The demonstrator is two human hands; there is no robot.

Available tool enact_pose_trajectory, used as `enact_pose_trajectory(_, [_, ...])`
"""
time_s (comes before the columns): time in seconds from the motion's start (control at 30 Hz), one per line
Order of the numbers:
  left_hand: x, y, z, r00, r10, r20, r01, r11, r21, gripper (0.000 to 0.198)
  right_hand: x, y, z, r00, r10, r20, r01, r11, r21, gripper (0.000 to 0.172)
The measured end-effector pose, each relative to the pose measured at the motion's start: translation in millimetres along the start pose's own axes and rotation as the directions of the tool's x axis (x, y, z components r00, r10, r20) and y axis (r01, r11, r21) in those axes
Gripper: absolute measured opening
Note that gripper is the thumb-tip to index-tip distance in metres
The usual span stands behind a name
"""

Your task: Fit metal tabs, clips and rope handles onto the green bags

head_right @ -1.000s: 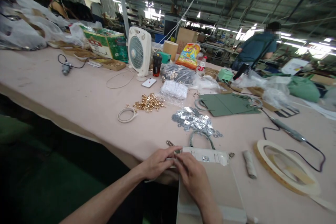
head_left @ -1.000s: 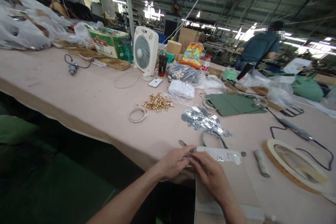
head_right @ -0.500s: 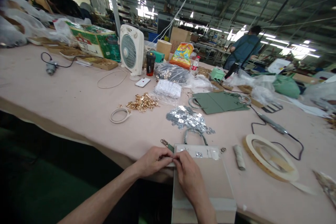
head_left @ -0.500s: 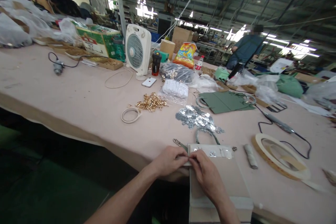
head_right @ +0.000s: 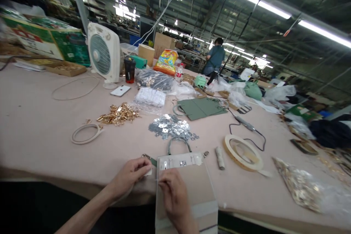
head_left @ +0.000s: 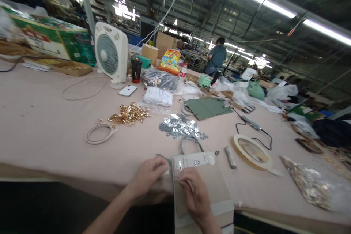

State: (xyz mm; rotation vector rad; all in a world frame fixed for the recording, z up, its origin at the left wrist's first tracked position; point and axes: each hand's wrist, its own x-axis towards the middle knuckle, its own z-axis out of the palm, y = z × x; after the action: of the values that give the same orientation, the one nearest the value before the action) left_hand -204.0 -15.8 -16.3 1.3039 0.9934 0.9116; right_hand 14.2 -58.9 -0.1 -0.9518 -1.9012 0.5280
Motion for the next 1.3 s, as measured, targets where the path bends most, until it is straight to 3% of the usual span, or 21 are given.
enact_pose_trajectory(0.13, [-2, 0, 1.9, 0.997, 0.076, 0.033, -0.079, 0.992, 0.1, 0.031, 13, 21, -59, 0.971, 0.216, -0.099, -0.224, 0.971, -0.085, 0.011])
enact_pose_trajectory(0.23, [-4, 3, 3.2, 0.995, 0.09, 0.035, -0.094, 0.985, 0.145, 0.029, 28, 38, -90, 0.942, 0.335, 0.022, -0.329, 0.934, -0.141, 0.018])
enact_pose_trajectory(0.3, [-5, 5, 3.3, 0.995, 0.093, 0.031, -0.097, 0.982, 0.163, 0.029, 37, 44, -98, 0.916, 0.374, 0.142, -0.356, 0.924, -0.14, 0.023])
enact_pose_trajectory(0.4, [-5, 6, 2.7, 0.995, 0.091, 0.031, -0.095, 0.983, 0.159, 0.029, 48, 48, -96, 0.885, 0.393, 0.249, -0.369, 0.919, -0.139, 0.027])
enact_pose_trajectory(0.53, [-7, 7, 2.3, 0.995, 0.094, 0.021, -0.096, 0.984, 0.15, 0.028, 53, 51, -90, 0.87, 0.393, 0.299, -0.359, 0.919, -0.161, 0.028])
enact_pose_trajectory(1.3, [-6, 8, 1.9, 0.995, 0.09, 0.034, -0.094, 0.99, 0.108, 0.028, 43, 75, -85, 0.898, 0.346, 0.273, -0.304, 0.935, -0.184, 0.021])
